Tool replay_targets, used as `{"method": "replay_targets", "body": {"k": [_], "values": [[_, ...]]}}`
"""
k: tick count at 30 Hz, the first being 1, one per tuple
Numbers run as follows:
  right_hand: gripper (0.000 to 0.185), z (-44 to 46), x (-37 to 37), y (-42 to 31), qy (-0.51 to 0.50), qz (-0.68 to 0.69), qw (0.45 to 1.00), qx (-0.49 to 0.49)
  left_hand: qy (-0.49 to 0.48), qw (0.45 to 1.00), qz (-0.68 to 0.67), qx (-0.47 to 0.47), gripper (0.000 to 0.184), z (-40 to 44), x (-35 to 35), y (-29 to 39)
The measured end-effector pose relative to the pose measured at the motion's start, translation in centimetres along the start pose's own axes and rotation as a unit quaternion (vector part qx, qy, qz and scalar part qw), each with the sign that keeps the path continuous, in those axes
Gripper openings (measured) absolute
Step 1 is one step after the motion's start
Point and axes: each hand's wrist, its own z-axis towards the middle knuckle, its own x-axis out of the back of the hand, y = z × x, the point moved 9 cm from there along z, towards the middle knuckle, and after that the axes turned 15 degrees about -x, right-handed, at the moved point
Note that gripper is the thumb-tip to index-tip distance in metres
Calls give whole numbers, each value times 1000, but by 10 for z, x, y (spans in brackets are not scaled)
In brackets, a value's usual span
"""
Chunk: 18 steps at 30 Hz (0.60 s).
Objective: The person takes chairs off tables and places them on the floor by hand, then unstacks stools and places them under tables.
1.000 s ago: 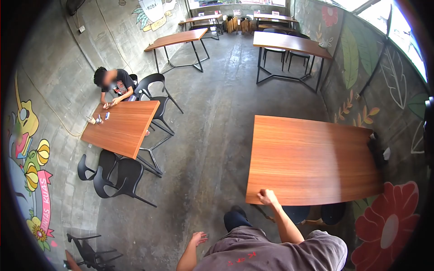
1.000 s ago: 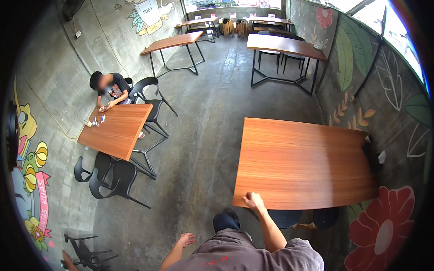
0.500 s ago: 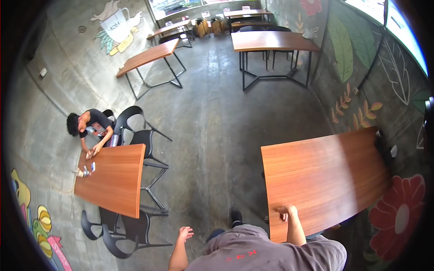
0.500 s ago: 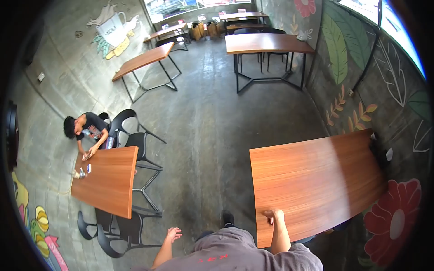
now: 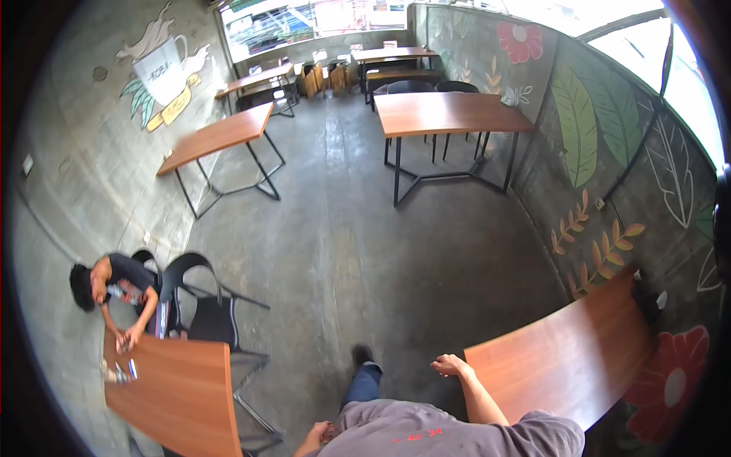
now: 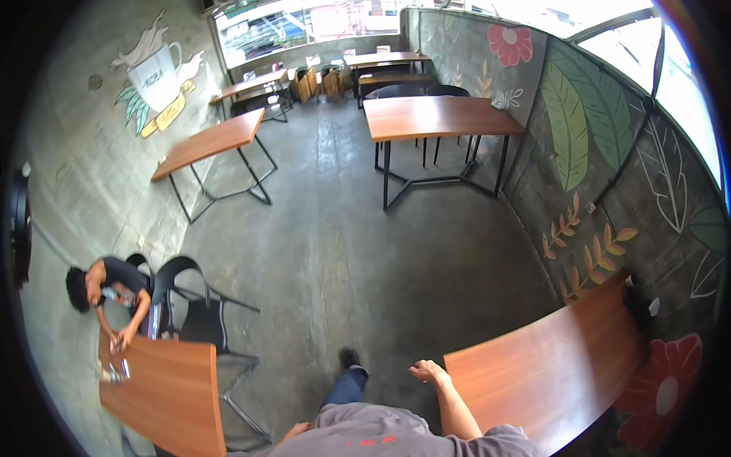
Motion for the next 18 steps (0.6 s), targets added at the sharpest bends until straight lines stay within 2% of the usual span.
{"method": "replay_targets", "body": {"k": [1,3,4,6,8,10,11,13,14,16,17,18], "values": [[37,18,4,-21,-46,17,999,-7,-11,1000,23,-18,24,15,14,52],[35,46,20,-49,-63,119,991,-27,-36,996,60,-56,25,45,22,166],[35,61,21,-53,-64,121,990,-34,-48,994,75,-58,26,48,22,194],[32,101,19,-55,-135,276,942,-134,-49,992,91,-67,27,69,30,271],[31,133,21,-50,-134,358,907,-177,-35,990,99,-94,22,112,30,385],[30,147,24,-47,-104,412,875,-232,-60,981,111,-148,22,145,22,501],[30,158,19,-46,-111,405,877,-235,-44,971,83,-218,25,135,15,571],[29,188,12,-42,-161,430,841,-285,-41,956,80,-280,24,141,2,684],[29,196,34,-63,-143,360,891,-236,-38,949,70,-305,25,141,-4,730],[28,182,78,-117,-92,291,950,-63,-48,934,65,-347,26,161,-11,797],[28,235,49,-90,-174,337,903,-200,-51,929,62,-361,26,169,-15,824],[28,288,17,-54,-232,369,833,-340,-45,930,56,-360,26,177,-16,845]]}}
